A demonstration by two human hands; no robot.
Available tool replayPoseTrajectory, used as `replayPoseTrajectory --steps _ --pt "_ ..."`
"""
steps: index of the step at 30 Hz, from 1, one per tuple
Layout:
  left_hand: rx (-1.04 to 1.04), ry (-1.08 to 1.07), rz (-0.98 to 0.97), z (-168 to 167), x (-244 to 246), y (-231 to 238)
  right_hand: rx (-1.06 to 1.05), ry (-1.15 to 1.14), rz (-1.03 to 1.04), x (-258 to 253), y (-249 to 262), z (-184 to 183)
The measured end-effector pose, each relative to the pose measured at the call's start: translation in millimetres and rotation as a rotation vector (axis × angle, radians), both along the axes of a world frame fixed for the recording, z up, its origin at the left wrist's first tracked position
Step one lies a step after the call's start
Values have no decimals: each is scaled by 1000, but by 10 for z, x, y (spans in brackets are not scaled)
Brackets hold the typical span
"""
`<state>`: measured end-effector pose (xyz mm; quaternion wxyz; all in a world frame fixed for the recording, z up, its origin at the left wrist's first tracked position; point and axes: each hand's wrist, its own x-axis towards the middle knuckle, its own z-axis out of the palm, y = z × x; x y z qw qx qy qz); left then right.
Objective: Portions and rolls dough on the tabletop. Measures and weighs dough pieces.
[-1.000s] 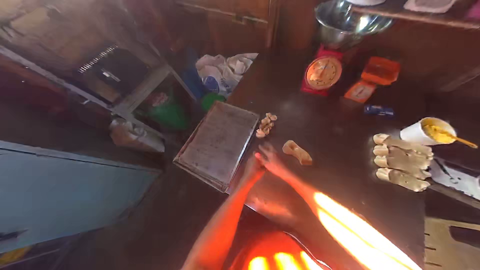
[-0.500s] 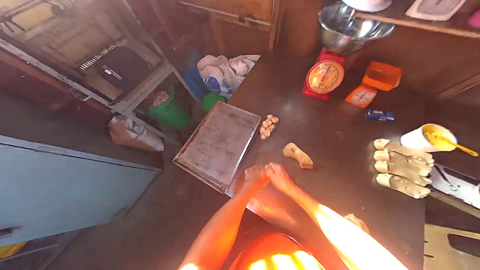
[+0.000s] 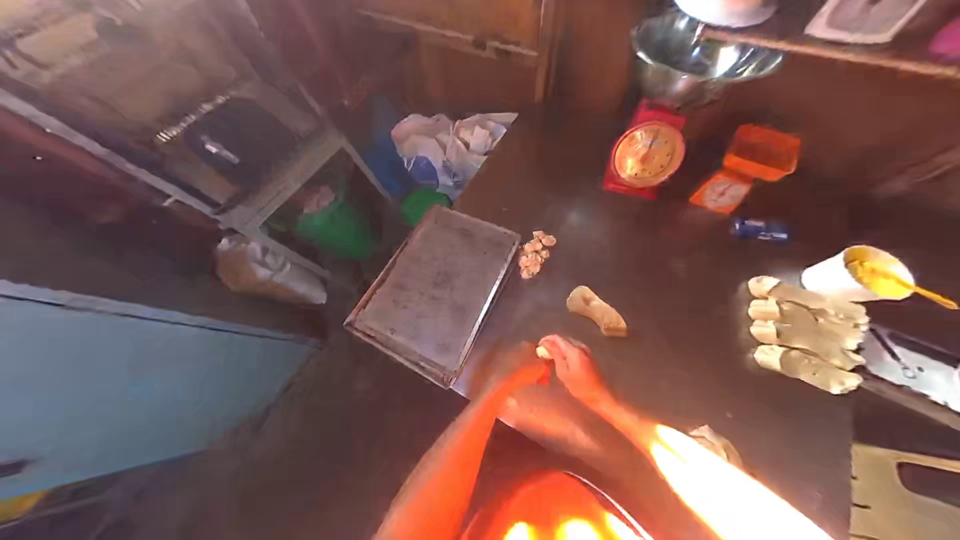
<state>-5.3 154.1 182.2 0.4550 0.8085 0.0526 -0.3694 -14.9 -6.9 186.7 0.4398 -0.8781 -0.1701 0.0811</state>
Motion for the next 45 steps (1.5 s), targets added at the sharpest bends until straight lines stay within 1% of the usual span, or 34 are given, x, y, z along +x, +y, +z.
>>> replayPoseTrajectory --steps 1,3,5,7,8,9,10,11,12,13,15,16,17,18,19,21,23,24,25,26,28,29,31,32,33,34,36,37,39,40,41,42,43,45 --pt "88 -62 -3 53 10 -39 -35 -49 14 35 4 52" --pt "304 -232 -21 238 110 -139 -168 -25 34 242 38 158" --pt "453 -294 -67 396 175 -258 -224 152 -29 481 67 240" --pt "570 -274 -172 396 179 -282 -145 304 -93 508 109 185" --pt "593 -224 -206 333 191 -217 -94 341 -81 406 151 177" --pt "598 -171 -181 220 214 -107 -37 365 -29 242 206 210" --pt "581 -120 -111 85 251 33 19 361 50 24 276 291" --pt "574 -87 -15 -29 313 166 58 303 122 -179 353 386" --pt "575 -86 60 -64 401 271 71 220 146 -255 412 514" --pt "548 -118 102 -3 482 329 76 146 99 -163 437 650" --pt "382 -265 97 100 512 305 12 125 -19 326 325 798" --pt "275 -326 78 99 477 233 -37 145 -44 551 228 707" --pt "182 -370 64 114 437 145 -90 169 -32 682 146 524" --pt "118 -394 45 143 391 67 -124 175 -22 672 104 335" --pt "96 -382 17 167 345 19 -108 158 -34 543 92 174" --pt "53 -276 -9 113 265 1 -7 67 -44 243 33 -10" --pt "14 -86 -44 53 156 -48 47 -39 -39 63 -76 -12" --pt "77 -85 -52 94 128 -75 38 -107 -38 45 -84 42" --pt "185 -146 -49 179 139 -102 -8 -149 -28 81 -67 124" --pt "284 -214 -35 284 174 -144 -91 -142 -9 161 -44 208" --pt "446 -297 -20 448 241 -281 -230 -34 -11 388 -5 321" --pt "508 -327 -35 465 252 -348 -243 61 -45 497 1 335" --pt "614 -354 -135 413 234 -389 -176 243 -109 576 25 267" --pt "644 -325 -200 365 228 -331 -138 312 -104 499 58 232" --pt "653 -252 -237 308 246 -234 -88 348 -66 354 110 218" --pt "652 -166 -216 230 283 -114 -30 354 3 151 184 256" --pt "653 -88 -74 62 407 145 58 252 137 -224 370 466" --pt "625 -98 -12 84 491 234 66 181 132 -214 422 618" --pt "471 -237 24 202 549 255 35 122 -6 193 366 854" --pt "361 -325 24 181 525 203 6 129 -61 448 275 815" --pt "242 -405 29 142 488 130 -20 147 -68 644 184 659" --pt "139 -464 36 136 445 51 -49 154 -49 722 129 469" --pt "75 -498 37 138 386 -10 -46 145 -49 655 115 281" --pt "66 -395 -43 93 293 -23 10 109 -50 368 82 -2"
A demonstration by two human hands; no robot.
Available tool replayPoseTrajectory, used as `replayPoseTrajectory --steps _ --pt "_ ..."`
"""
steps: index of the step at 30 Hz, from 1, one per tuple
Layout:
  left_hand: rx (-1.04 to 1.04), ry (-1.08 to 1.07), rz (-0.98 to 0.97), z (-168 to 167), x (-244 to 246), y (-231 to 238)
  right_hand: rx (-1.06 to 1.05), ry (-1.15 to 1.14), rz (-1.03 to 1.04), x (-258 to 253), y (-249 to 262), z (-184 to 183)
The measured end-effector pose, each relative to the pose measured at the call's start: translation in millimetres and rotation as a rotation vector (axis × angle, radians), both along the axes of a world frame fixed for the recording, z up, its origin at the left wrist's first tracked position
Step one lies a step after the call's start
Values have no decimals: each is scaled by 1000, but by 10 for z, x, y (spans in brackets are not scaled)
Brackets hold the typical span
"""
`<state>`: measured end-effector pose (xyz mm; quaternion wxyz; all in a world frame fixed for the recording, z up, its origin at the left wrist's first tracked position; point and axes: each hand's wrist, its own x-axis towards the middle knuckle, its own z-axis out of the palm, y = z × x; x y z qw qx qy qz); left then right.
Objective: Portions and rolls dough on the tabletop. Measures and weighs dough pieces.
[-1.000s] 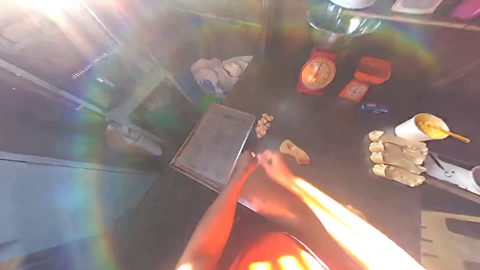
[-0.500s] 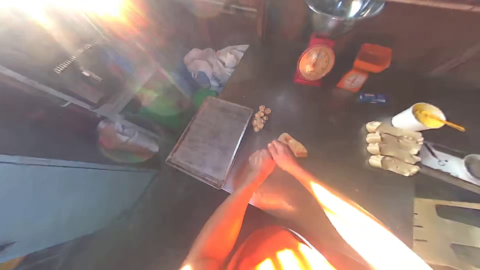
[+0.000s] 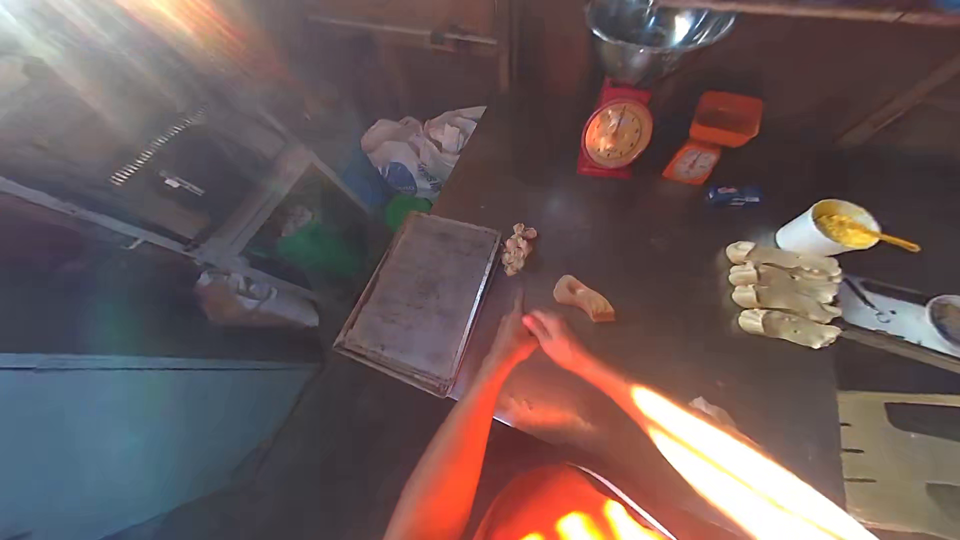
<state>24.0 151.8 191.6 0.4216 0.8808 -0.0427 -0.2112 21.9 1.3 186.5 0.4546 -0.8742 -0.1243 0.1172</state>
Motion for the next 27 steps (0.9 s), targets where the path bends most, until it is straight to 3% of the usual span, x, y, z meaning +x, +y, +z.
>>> replayPoseTrajectory --steps 3,6,9,11,13,15,18,20,23,25,27 --pt "145 222 -51 -83 -186 -88 50 -110 -9 -269 -148 -64" --pt "377 165 73 123 -195 -229 -80 -193 38 -175 -99 77" --pt "509 81 55 174 -56 -393 -197 -29 -32 120 -65 89" --pt "608 65 -57 23 -41 -430 -114 200 -140 150 -75 -82" --pt "635 102 -145 -213 -37 -328 -8 341 -165 -71 -54 -199" --pt "623 267 -63 -393 125 -138 109 317 -53 -399 28 -83" --pt "602 306 109 -417 585 79 147 22 -24 -302 -67 641" --pt "497 225 31 -354 760 106 245 -217 -230 54 -344 1270" --pt "302 164 -164 -566 913 25 402 -776 -457 604 -838 1941" --pt "230 132 -331 -722 978 -117 469 -1064 -550 1014 -1011 1997" --pt "203 73 -425 -839 1025 -266 413 -1114 -532 1497 -993 1624"
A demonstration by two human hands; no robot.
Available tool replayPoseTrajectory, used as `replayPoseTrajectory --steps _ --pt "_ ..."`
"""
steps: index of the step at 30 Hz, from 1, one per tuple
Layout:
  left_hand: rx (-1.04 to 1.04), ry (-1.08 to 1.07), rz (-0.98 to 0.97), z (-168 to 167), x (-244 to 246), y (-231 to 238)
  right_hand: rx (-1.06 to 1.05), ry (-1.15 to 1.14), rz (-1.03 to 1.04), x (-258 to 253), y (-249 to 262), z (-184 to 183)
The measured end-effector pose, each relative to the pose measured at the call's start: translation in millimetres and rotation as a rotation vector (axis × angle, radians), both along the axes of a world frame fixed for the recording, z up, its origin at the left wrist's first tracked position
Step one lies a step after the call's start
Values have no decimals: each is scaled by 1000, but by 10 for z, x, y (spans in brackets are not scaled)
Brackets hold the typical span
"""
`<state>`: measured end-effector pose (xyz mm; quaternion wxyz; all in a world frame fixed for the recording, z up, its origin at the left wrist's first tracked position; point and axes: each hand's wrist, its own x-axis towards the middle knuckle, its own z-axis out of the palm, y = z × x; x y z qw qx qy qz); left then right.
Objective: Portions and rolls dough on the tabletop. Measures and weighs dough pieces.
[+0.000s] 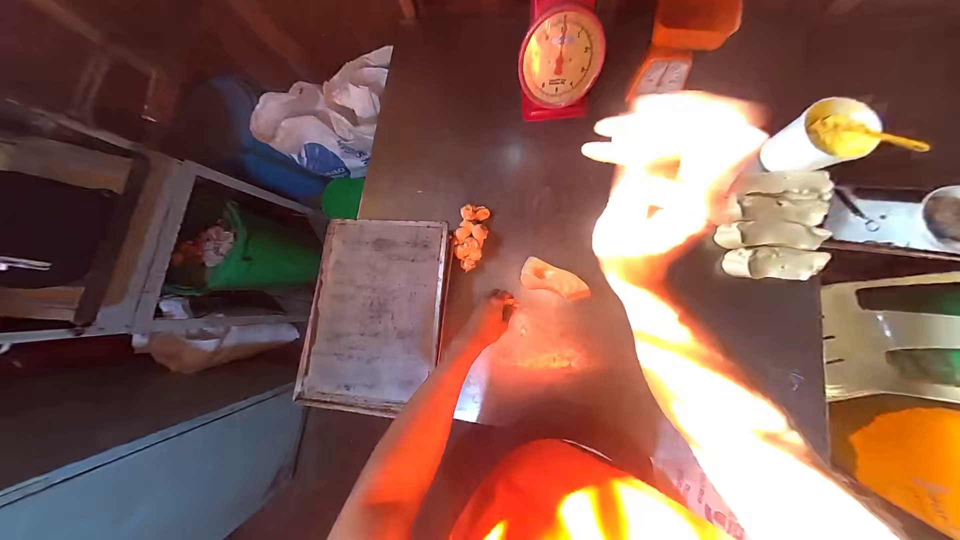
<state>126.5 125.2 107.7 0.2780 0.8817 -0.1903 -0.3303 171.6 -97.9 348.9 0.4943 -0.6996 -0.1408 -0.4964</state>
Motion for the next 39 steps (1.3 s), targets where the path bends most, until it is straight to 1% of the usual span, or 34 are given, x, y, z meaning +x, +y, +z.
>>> replayPoseTrajectory --steps 1,2,3,4,5,7,9,11,12,14,15,17,18,19,20,22,23,24,25,26,28,29,31,32,33,35,36,37,38,39 --pt "-22 -20 -18 -48 32 -66 -127 183 45 134 37 -290" --pt "-37 -38 -37 -75 80 -123 -294 435 84 156 58 -597" --pt "-48 -61 -58 -92 145 -168 -458 682 97 68 46 -900" --pt "-68 -101 -78 -112 225 -208 -507 829 85 -52 11 -1201" --pt "-79 -151 -91 -139 317 -248 -493 910 51 -210 -64 -1520" --pt "-53 -199 -94 -209 481 -301 -384 1104 1 -649 -267 -2092" --pt "-42 -202 -102 -248 600 -351 -260 1263 -39 -1102 -417 -2472" --pt "-91 -182 -136 -277 709 -443 -142 1352 -91 -1334 -455 -2589" --pt "-104 -163 -168 -273 743 -522 -78 1393 -116 -1351 -436 -2586" --pt "-90 -160 -213 -305 732 -720 23 1480 -116 -1194 -341 -2579" --pt "-58 -169 -224 -323 694 -820 21 1524 -100 -1057 -279 -2608" --pt "3 -185 -191 -309 552 -941 -60 1614 -64 -799 -184 -2661" --pt "-9 -219 -148 -292 458 -923 -88 1619 -12 -721 -188 -2652" --pt "-44 -269 -101 -250 328 -847 -128 1565 42 -735 -210 -2591" --pt "-93 -326 -54 -164 168 -729 -193 1459 78 -845 -229 -2450" --pt "-168 -463 15 46 -222 -413 -418 1164 108 -1246 -274 -2106" --pt "-193 -542 17 103 -470 -232 -524 999 115 -1498 -300 -2019" --pt "-221 -627 2 83 -712 -66 -603 864 125 -1732 -324 -2012" --pt "-231 -675 -38 -16 -941 75 -665 790 143 -1949 -349 -2102" --pt "-197 -663 -105 -169 -1182 193 -729 794 171 -2170 -373 -2274" --pt "-63 -512 -242 -451 -1618 341 -830 990 232 -2555 -397 -2638" --pt "-18 -469 -256 -514 -1792 376 -816 1069 223 -2724 -372 -2725" --pt "26 -488 -155 -439 -2009 349 -720 1034 102 -2954 -232 -2687" --pt "17 -512 -80 -361 -2111 296 -675 989 55 -3054 -113 -2613" --pt "-18 -525 -14 -312 -2208 214 -630 959 52 -3141 30 -2553" --pt "-111 -499 63 -348 -2263 -58 -597 961 105 -3128 283 -2602" --pt "-117 -478 88 -426 -2263 -211 -614 993 123 -3074 371 -2729" --pt "-74 -483 121 -525 -2222 -354 -670 1051 132 -2979 408 -2904" --pt "12 -499 148 -635 -2115 -466 -746 1100 114 -2821 400 -3079" --pt "109 -524 176 -748 -1913 -552 -811 1114 59 -2579 359 -3207"
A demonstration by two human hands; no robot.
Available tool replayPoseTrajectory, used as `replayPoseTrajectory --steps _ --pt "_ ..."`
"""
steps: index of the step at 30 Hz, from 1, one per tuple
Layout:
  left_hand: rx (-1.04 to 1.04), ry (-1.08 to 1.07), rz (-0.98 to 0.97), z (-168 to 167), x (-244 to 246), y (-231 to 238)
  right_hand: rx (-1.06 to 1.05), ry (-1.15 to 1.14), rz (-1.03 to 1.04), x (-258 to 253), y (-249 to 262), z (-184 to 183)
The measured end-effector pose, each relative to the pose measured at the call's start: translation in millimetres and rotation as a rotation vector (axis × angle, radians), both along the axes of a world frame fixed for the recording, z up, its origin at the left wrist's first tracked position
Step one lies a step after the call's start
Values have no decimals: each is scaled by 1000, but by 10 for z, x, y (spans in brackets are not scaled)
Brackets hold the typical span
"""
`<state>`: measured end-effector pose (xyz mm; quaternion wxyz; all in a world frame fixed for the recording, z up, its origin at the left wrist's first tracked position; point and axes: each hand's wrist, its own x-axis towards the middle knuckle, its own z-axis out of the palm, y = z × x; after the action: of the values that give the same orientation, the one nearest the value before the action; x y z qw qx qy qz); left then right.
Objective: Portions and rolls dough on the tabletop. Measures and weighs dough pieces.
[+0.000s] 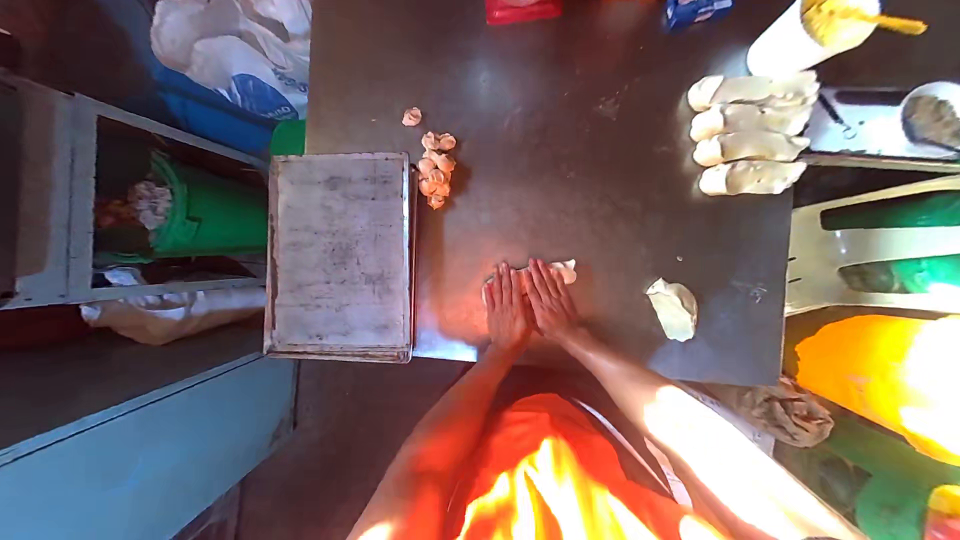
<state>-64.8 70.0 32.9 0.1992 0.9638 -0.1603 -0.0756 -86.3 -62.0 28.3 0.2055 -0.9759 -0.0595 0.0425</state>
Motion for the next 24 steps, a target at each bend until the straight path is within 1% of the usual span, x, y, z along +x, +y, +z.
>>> replayPoseTrajectory --steps 2,4,6,7,8,9,11,12,14,15,16,17,18,19,21,22,24 --pt "111 -73 77 -156 657 -100 -96 -23 -35 654 -162 -95" --pt "138 -183 121 -207 1416 -120 -147 -56 -59 1288 -368 -138" --pt "131 -287 90 -222 2119 -87 -192 -58 -67 1875 -549 -123" --pt "116 -325 52 -240 2323 -64 -203 -46 -44 2069 -615 -102" --pt "102 -314 4 -261 2344 -43 -199 -23 -1 2123 -663 -96" --pt "94 -241 -52 -249 2179 -26 -178 2 60 2019 -695 -85" --pt "129 -84 -92 -161 1449 0 -112 43 166 1439 -749 8" --pt "151 -52 -62 -131 1038 3 -77 65 202 1099 -782 83" --pt "159 1 49 -44 268 -38 17 115 209 426 -756 310" --pt "166 36 106 19 -10 -98 97 103 202 172 -698 416" --pt "173 53 157 51 -181 -166 182 73 197 3 -611 479" --pt "195 45 205 53 -203 -231 234 60 199 -47 -506 483" --pt "236 23 240 33 -62 -272 230 67 207 33 -405 412" --pt "270 -19 251 -20 197 -274 179 61 207 232 -329 291" --pt "281 -63 231 -138 800 -174 57 -13 152 795 -286 31" --pt "267 -67 210 -167 1104 -84 8 -2 112 1106 -292 -21" --pt "202 -172 151 -199 1663 108 -100 13 -8 1632 -313 -96"
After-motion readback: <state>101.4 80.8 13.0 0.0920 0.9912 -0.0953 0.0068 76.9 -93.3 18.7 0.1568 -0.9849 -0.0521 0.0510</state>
